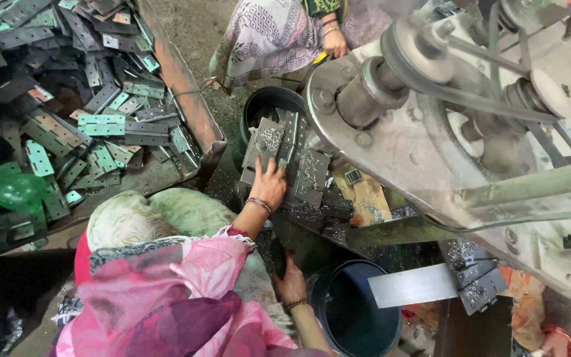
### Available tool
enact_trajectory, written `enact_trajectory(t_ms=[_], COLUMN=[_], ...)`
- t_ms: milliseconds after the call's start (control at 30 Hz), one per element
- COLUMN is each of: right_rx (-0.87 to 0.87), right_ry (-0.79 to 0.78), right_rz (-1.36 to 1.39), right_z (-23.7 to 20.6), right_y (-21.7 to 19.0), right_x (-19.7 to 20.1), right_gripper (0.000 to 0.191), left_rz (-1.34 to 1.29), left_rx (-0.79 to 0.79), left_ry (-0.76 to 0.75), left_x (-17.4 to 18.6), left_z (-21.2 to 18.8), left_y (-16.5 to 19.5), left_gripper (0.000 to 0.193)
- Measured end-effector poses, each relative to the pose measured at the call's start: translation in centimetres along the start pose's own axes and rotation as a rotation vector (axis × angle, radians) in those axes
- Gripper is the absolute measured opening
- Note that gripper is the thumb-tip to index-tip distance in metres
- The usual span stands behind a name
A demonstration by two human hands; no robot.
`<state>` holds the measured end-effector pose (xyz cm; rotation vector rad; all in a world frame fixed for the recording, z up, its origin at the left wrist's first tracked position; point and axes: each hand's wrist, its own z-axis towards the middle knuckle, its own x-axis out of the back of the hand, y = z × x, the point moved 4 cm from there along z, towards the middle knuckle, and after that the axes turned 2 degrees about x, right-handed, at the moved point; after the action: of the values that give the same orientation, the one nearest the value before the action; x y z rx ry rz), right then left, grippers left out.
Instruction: The person repeatedly picks up small metal plates from a nearby bin, places them into a press machine, and operates the lever to process them. The processed plates are then removed and placed into a container. The task is performed continuously throughout the clip.
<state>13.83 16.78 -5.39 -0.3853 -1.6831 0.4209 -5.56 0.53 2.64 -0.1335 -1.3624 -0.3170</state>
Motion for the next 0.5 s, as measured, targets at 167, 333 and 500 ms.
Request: enact_trajectory(t_ms=[167, 333, 500], right_rx=[-0.119, -0.065, -0.198], right_ry=[-0.165, -0.253, -0.204], right_rz=[-0.115, -0.159, -0.196], right_z=[0.3, 1.7, -0.1], right_y=[-0.4, -1.0, 1.1], right_x=[1.6, 5.5, 0.3], right_gripper=[0.091, 0.083, 0.092], left_rz=[-0.024, -0.022, -0.025], left_rx=[0.013, 0.032, 0.023], left_ry=[0.026, 0.001, 0.037], left_x=[-0.2, -0.6, -0.6], left_z=[-0.4, 0.2, 0.4], left_y=[-0.1, -0.2, -0.4], left_gripper=[0.032, 0.033, 0.034])
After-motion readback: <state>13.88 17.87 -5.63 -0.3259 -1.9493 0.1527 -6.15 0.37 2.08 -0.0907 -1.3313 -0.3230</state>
